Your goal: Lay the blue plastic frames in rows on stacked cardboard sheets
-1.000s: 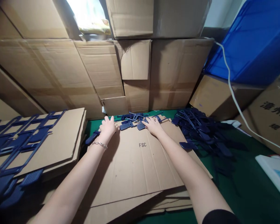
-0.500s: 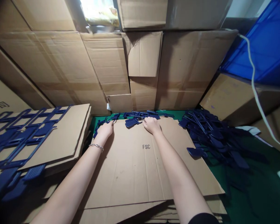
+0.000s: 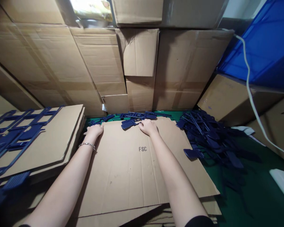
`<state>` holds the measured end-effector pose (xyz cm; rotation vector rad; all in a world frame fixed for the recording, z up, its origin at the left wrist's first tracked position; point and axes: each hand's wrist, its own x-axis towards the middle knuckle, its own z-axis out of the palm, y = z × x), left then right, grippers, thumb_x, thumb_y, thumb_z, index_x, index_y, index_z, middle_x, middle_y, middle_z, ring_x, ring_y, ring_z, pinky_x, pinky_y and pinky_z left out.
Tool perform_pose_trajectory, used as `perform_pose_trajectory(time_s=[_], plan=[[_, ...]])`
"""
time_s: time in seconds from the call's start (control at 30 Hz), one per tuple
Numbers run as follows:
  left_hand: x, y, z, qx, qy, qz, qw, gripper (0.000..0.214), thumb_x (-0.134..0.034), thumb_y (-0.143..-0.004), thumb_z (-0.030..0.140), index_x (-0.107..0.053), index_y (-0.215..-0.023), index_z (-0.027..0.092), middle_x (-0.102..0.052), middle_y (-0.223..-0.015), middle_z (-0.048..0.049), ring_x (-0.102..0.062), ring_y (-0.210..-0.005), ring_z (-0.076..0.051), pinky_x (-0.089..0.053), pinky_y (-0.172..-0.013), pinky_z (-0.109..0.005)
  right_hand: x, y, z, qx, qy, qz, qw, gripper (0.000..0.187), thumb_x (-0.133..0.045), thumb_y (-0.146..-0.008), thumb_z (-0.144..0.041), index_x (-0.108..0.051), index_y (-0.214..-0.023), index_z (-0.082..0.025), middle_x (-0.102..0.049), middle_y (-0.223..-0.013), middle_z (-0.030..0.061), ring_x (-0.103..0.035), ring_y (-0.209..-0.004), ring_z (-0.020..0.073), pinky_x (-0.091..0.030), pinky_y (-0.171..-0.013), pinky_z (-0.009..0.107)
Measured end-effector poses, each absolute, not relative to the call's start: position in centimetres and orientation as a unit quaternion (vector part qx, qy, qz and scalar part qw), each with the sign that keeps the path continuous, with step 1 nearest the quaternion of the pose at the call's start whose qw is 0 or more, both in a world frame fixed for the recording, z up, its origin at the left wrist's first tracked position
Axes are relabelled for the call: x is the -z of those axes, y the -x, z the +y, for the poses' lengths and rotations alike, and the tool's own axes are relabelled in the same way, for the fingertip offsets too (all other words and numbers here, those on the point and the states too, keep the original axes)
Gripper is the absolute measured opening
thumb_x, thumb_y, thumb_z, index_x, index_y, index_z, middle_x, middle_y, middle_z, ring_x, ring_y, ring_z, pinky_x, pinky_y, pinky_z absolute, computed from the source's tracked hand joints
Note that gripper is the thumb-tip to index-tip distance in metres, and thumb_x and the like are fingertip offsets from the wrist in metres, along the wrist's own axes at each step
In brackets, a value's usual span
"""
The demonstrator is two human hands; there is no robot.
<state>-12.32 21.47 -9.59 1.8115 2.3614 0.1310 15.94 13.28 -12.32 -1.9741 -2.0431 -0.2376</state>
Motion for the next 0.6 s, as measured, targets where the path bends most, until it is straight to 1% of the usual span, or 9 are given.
perform_pose_trajectory(time_s=[0.1, 0.2, 0.3, 0.33, 0.4, 0.47, 0.5, 0.53, 0.6], plan=[[10.1, 12.4, 21.9, -0.044, -0.598, 0.796, 0.085, 0.038, -0.043, -0.089, 0.044, -0.055, -0.112, 0.015, -0.051, -0.119, -0.0110, -0.043, -0.115, -0.028, -0.034, -0.093, -0.052, 12.0, -15.5, 13.6, 0.074, 0.672, -0.725, 0.130, 0.026, -0.039, -0.089, -0.025, -0.062, -0.093, -0.016, -0.059, -0.097, 0.0097, -0.052, -0.093, 0.0212, -0.038, -0.078, 0.028], [10.3, 11.9, 21.5, -0.070, -0.611, 0.787, 0.040, 0.033, -0.037, -0.091, 0.031, -0.055, -0.112, 0.013, -0.050, -0.121, -0.0147, -0.042, -0.116, -0.030, -0.030, -0.096, -0.052, 11.6, -14.1, 14.1, 0.061, 0.678, -0.722, 0.124, 0.028, -0.036, -0.090, -0.019, -0.061, -0.101, -0.012, -0.058, -0.099, 0.0138, -0.052, -0.094, 0.0233, -0.038, -0.080, 0.031], [10.0, 10.8, 20.9, -0.091, -0.643, 0.761, 0.001, 0.032, -0.034, -0.090, 0.021, -0.056, -0.111, 0.013, -0.049, -0.121, -0.0163, -0.040, -0.117, -0.030, -0.022, -0.101, -0.051, 11.3, -12.1, 14.7, 0.038, 0.676, -0.723, 0.134, 0.029, -0.035, -0.090, -0.018, -0.061, -0.100, -0.012, -0.058, -0.100, 0.0124, -0.052, -0.093, 0.0223, -0.040, -0.079, 0.032], [9.8, 10.4, 20.8, -0.093, -0.651, 0.753, -0.001, 0.031, -0.035, -0.090, 0.021, -0.057, -0.111, 0.014, -0.049, -0.121, -0.0156, -0.041, -0.117, -0.030, -0.022, -0.101, -0.050, 11.3, -11.5, 14.9, 0.028, 0.669, -0.729, 0.139, 0.029, -0.035, -0.091, -0.018, -0.061, -0.100, -0.013, -0.058, -0.101, 0.0107, -0.052, -0.094, 0.0215, -0.040, -0.080, 0.032], [9.5, 9.8, 20.5, -0.085, -0.658, 0.748, 0.015, 0.031, -0.037, -0.091, 0.027, -0.056, -0.111, 0.015, -0.051, -0.119, -0.0133, -0.045, -0.112, -0.028, -0.030, -0.097, -0.050, 11.3, -10.5, 15.2, 0.007, 0.654, -0.742, 0.147, 0.028, -0.036, -0.092, -0.020, -0.060, -0.104, -0.015, -0.058, -0.104, 0.0079, -0.052, -0.096, 0.0200, -0.039, -0.084, 0.033], [9.3, 9.7, 20.2, -0.071, -0.656, 0.750, 0.040, 0.033, -0.039, -0.091, 0.036, -0.055, -0.112, 0.015, -0.053, -0.116, -0.0114, -0.050, -0.107, -0.026, -0.037, -0.091, -0.048, 11.0, -10.0, 15.4, -0.013, 0.642, -0.751, 0.153, 0.028, -0.036, -0.092, -0.020, -0.059, -0.108, -0.014, -0.056, -0.107, 0.0077, -0.051, -0.099, 0.0191, -0.038, -0.087, 0.036], [9.1, 9.6, 19.9, -0.065, -0.656, 0.750, 0.048, 0.035, -0.040, -0.091, 0.039, -0.054, -0.113, 0.015, -0.054, -0.115, -0.0106, -0.051, -0.106, -0.025, -0.039, -0.090, -0.048, 10.7, -10.0, 15.3, -0.020, 0.637, -0.755, 0.157, 0.029, -0.036, -0.092, -0.019, -0.058, -0.109, -0.013, -0.055, -0.110, 0.0081, -0.050, -0.101, 0.0188, -0.038, -0.088, 0.035], [8.9, 9.6, 19.6, -0.061, -0.658, 0.749, 0.050, 0.037, -0.041, -0.091, 0.041, -0.053, -0.113, 0.015, -0.054, -0.115, -0.0105, -0.051, -0.107, -0.025, -0.039, -0.091, -0.048, 10.3, -10.1, 14.9, -0.024, 0.631, -0.758, 0.162, 0.029, -0.036, -0.092, -0.018, -0.058, -0.110, -0.013, -0.054, -0.112, 0.0084, -0.049, -0.103, 0.0185, -0.038, -0.089, 0.034], [8.2, 9.1, 18.8, -0.064, -0.669, 0.739, 0.035, 0.037, -0.038, -0.092, 0.038, -0.051, -0.117, 0.013, -0.052, -0.119, -0.0125, -0.046, -0.113, -0.026, -0.033, -0.096, -0.051, 8.8, -10.9, 12.9, -0.026, 0.617, -0.767, 0.171, 0.031, -0.036, -0.090, -0.017, -0.059, -0.111, -0.013, -0.052, -0.118, 0.0082, -0.046, -0.108, 0.0180, -0.036, -0.092, 0.030]])
